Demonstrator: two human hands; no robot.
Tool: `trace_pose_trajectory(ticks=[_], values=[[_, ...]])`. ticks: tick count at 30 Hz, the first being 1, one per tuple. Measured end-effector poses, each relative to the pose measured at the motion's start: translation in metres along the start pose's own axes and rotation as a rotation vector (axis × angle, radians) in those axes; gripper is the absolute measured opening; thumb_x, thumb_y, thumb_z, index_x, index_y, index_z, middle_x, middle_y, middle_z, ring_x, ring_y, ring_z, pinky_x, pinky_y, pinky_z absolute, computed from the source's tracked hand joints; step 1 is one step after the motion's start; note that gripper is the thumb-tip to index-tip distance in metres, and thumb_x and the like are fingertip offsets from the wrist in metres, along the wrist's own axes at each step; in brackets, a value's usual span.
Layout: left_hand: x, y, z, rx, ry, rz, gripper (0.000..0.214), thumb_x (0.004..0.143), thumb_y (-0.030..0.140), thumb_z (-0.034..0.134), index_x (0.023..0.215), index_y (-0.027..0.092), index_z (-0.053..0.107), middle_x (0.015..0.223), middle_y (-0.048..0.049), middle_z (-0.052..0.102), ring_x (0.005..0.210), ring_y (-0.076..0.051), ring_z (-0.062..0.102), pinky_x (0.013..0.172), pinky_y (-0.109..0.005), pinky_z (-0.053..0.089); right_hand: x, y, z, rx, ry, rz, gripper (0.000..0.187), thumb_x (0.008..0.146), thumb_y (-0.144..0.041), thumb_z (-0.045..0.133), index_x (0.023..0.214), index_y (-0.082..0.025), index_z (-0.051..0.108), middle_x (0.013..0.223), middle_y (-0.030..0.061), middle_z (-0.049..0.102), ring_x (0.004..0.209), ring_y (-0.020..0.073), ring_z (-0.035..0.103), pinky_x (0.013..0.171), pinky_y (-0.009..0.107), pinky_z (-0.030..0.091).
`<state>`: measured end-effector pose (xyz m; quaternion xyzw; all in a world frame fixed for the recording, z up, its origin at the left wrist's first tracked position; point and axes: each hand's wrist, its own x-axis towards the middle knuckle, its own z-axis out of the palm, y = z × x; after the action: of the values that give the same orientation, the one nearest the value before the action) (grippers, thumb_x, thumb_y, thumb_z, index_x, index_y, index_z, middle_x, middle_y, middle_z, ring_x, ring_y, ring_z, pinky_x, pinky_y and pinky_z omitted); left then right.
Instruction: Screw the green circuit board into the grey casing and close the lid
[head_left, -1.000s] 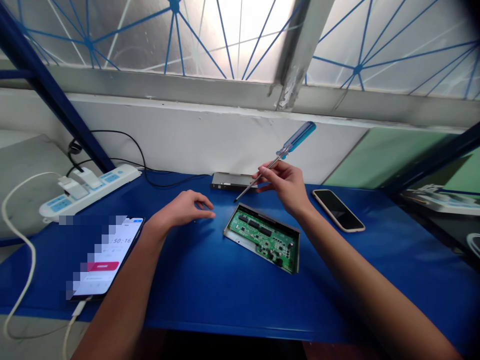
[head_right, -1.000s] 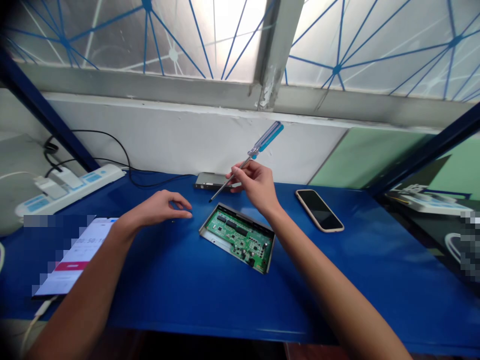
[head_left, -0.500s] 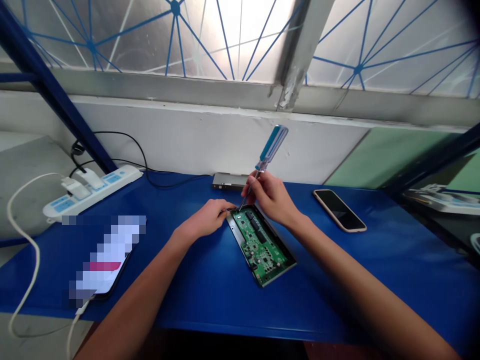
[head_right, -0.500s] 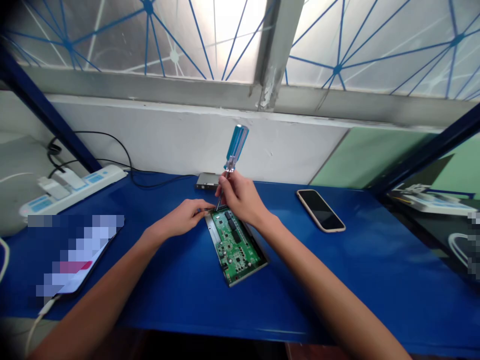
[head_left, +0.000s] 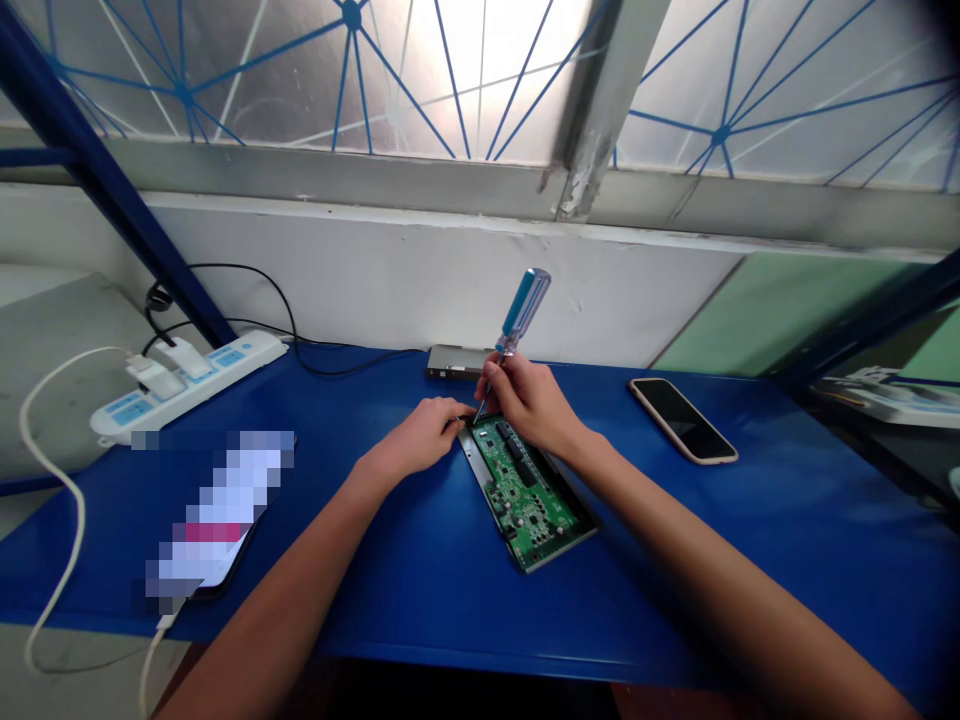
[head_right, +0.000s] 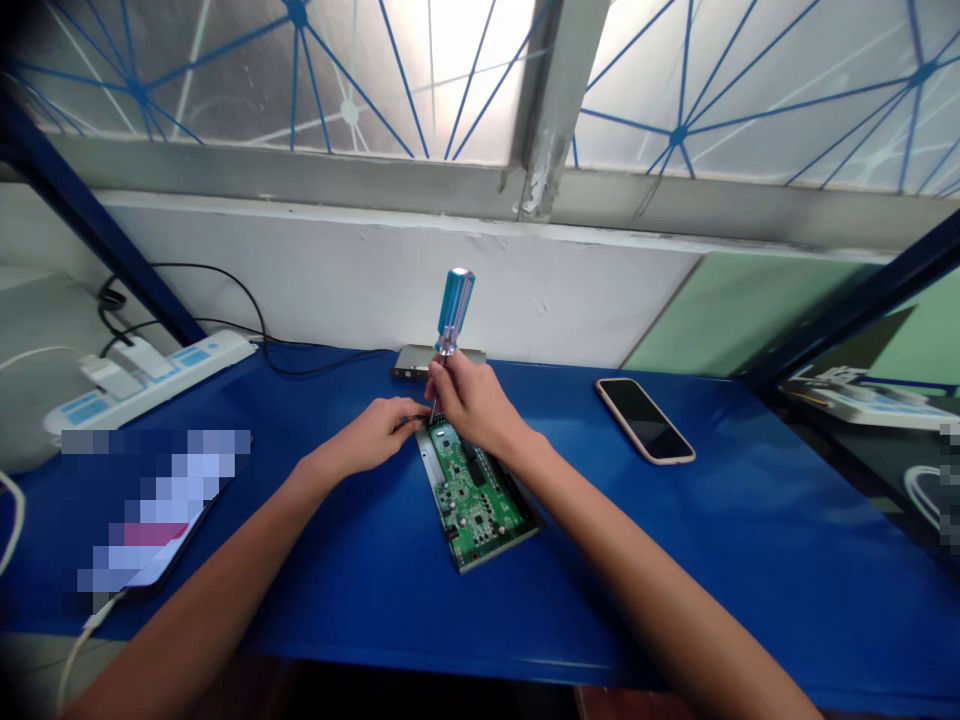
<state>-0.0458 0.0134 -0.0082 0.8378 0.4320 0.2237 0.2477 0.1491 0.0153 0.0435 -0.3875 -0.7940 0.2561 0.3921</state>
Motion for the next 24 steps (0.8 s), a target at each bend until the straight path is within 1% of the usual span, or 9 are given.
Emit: trace_pose_trajectory(ticks=[4,9,13,16,19,24], values=[[0.000,0.001,-0.001,0.002,0.001,-0.015,0.037,0.093,0.012,0.050,0.120,0.019,0.074,0.107,-0.0102,0.076,0.092,-0.024,0.069,0.087,-0.036,0.051,0.002,-0.001,0.001,-0.009,-0.004,0.007,0.031,0.106,-0.040,0.041,0.087,-0.021,0.057,0.076,0.0028,0.070,0.063,0.0142,0.063,0.065,0.031,0.049],[-0.001,0.008,-0.005,-0.071,0.021,-0.041,0.032,0.093,0.014,0.051,0.115,0.018,0.075,0.107,-0.0090,0.077,0.092,-0.024,0.071,0.087,-0.035,0.052,0.006,-0.003,0.003,-0.021,0.005,0.006,0.029,0.105,-0.039,0.044,0.086,-0.022,0.057,0.074,0.0026,0.070,0.063,0.0150,0.063,0.063,0.032,0.047],[-0.001,0.014,-0.006,-0.172,0.134,0.006,0.026,0.092,0.018,0.056,0.111,0.016,0.074,0.108,-0.0090,0.077,0.096,-0.024,0.070,0.083,-0.033,0.053,0.006,-0.004,0.004,0.014,0.019,0.012,0.026,0.104,-0.040,0.047,0.087,-0.022,0.057,0.072,0.0016,0.070,0.062,0.0151,0.064,0.063,0.032,0.048],[0.000,0.015,-0.004,-0.295,0.202,0.030,0.022,0.094,0.022,0.057,0.107,0.015,0.074,0.100,-0.0072,0.078,0.091,-0.022,0.071,0.080,-0.031,0.054,0.006,-0.005,0.004,0.043,0.025,0.016,0.026,0.103,-0.041,0.049,0.088,-0.022,0.057,0.071,0.0007,0.070,0.060,0.0145,0.064,0.063,0.031,0.049],[0.001,0.013,-0.002,-0.330,0.245,0.022,0.021,0.094,0.024,0.059,0.101,0.014,0.076,0.092,-0.0061,0.078,0.087,-0.022,0.072,0.078,-0.031,0.054,0.007,-0.006,0.005,0.039,0.025,0.019,0.026,0.103,-0.041,0.049,0.086,-0.022,0.057,0.069,0.0003,0.069,0.058,0.0138,0.063,0.061,0.031,0.048],[0.002,0.010,0.000,-0.351,0.268,-0.004,0.019,0.092,0.025,0.062,0.096,0.014,0.076,0.091,-0.0062,0.079,0.089,-0.024,0.073,0.080,-0.033,0.055,0.009,-0.008,0.003,0.040,-0.015,0.028,0.027,0.103,-0.040,0.049,0.086,-0.021,0.059,0.071,0.0011,0.070,0.059,0.0137,0.063,0.061,0.031,0.048]])
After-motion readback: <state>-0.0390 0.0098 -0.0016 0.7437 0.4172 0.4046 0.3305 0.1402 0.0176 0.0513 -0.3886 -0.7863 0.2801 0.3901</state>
